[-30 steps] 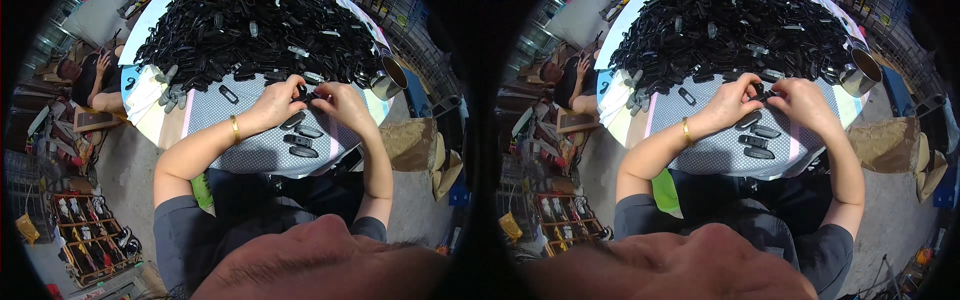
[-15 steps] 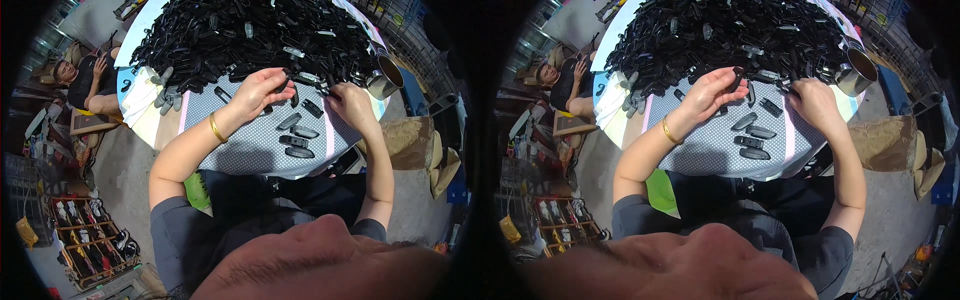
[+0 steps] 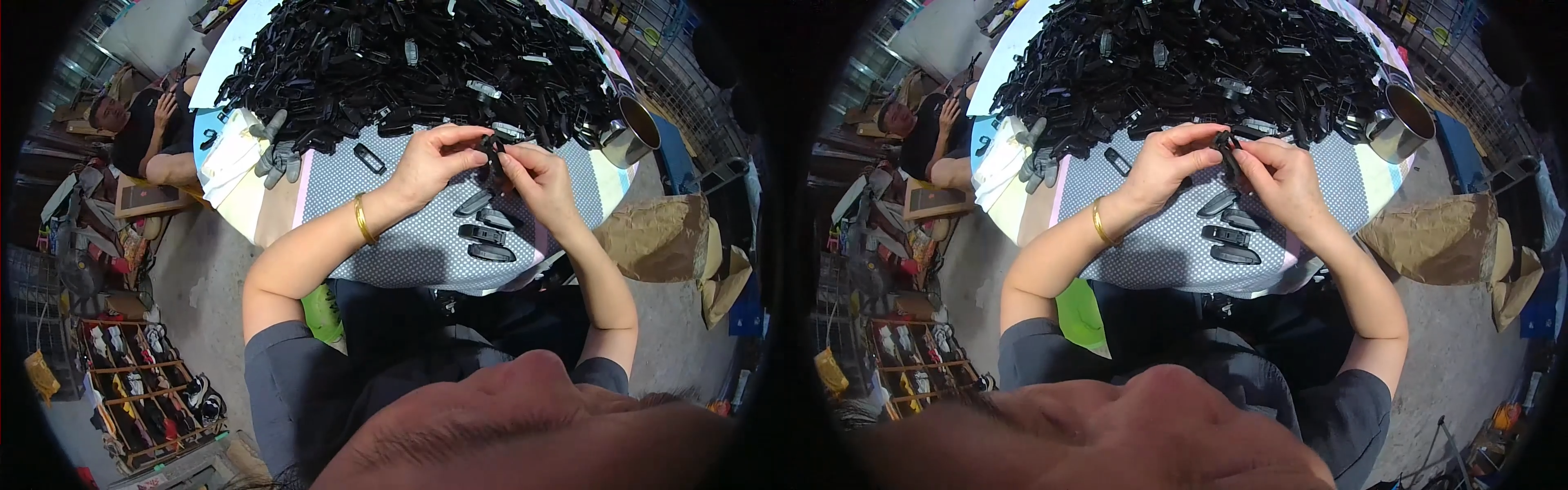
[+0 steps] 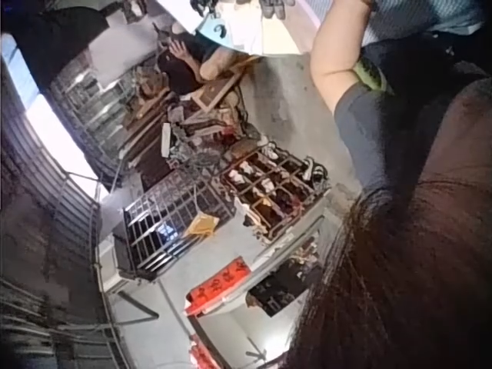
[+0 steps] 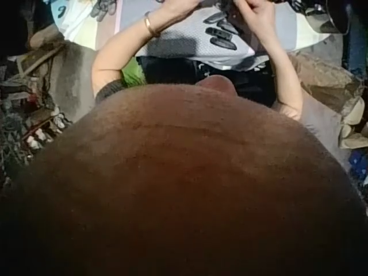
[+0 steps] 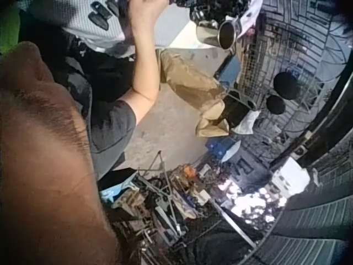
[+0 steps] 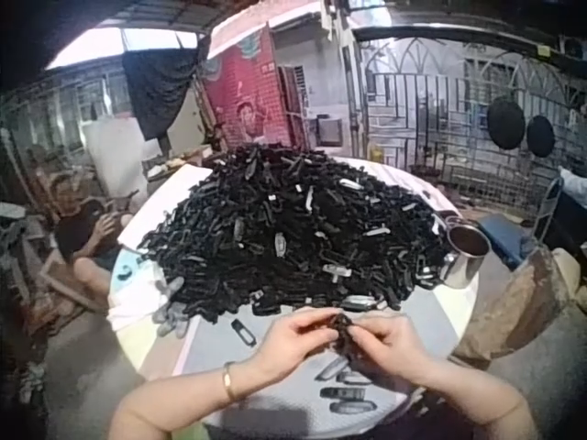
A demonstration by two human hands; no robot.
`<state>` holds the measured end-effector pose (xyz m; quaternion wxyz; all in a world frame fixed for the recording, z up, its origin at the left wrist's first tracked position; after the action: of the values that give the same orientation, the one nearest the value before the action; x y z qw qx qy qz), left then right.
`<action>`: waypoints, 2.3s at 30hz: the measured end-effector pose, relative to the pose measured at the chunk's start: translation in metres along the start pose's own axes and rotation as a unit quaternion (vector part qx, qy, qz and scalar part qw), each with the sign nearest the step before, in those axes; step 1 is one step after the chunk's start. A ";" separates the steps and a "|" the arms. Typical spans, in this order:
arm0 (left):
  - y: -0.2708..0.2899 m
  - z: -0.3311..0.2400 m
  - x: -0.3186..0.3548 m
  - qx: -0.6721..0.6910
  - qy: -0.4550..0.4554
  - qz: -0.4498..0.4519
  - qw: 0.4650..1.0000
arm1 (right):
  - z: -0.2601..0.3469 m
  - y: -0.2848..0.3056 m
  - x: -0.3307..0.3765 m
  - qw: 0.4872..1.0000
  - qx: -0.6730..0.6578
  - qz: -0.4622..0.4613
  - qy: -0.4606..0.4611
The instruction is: Assembling small black plastic components by hand at a table.
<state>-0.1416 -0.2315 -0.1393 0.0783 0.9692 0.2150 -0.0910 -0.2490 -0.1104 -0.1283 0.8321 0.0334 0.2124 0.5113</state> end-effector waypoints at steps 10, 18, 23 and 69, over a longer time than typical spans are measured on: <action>-0.003 -0.005 0.003 -0.032 0.031 0.007 0.999 | 0.003 0.002 0.002 0.994 0.049 -0.022 0.097; -0.002 -0.007 0.002 0.069 -0.015 0.008 0.997 | 0.003 -0.001 0.000 0.993 0.059 -0.051 0.092; 0.002 -0.010 0.001 0.047 -0.025 0.051 0.997 | 0.009 -0.006 0.002 0.983 0.123 -0.037 0.132; 0.011 0.002 -0.011 -0.607 -0.245 -0.013 0.756 | -0.009 0.017 -0.016 0.978 0.202 -0.036 0.037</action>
<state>-0.1465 -0.2460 -0.1374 0.6986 0.6602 0.2113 -0.1771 -0.2736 -0.1179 -0.1268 0.8175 0.1742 0.3430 0.4286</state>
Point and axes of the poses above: each hand's wrist, its own x-axis away from the middle knuckle, its own y-axis out of the back of the hand, z = x × y, the point moved 4 cm from there along -x, towards the middle knuckle, and after that the axes turned 8 degrees about -x, right-handed, at the moved point
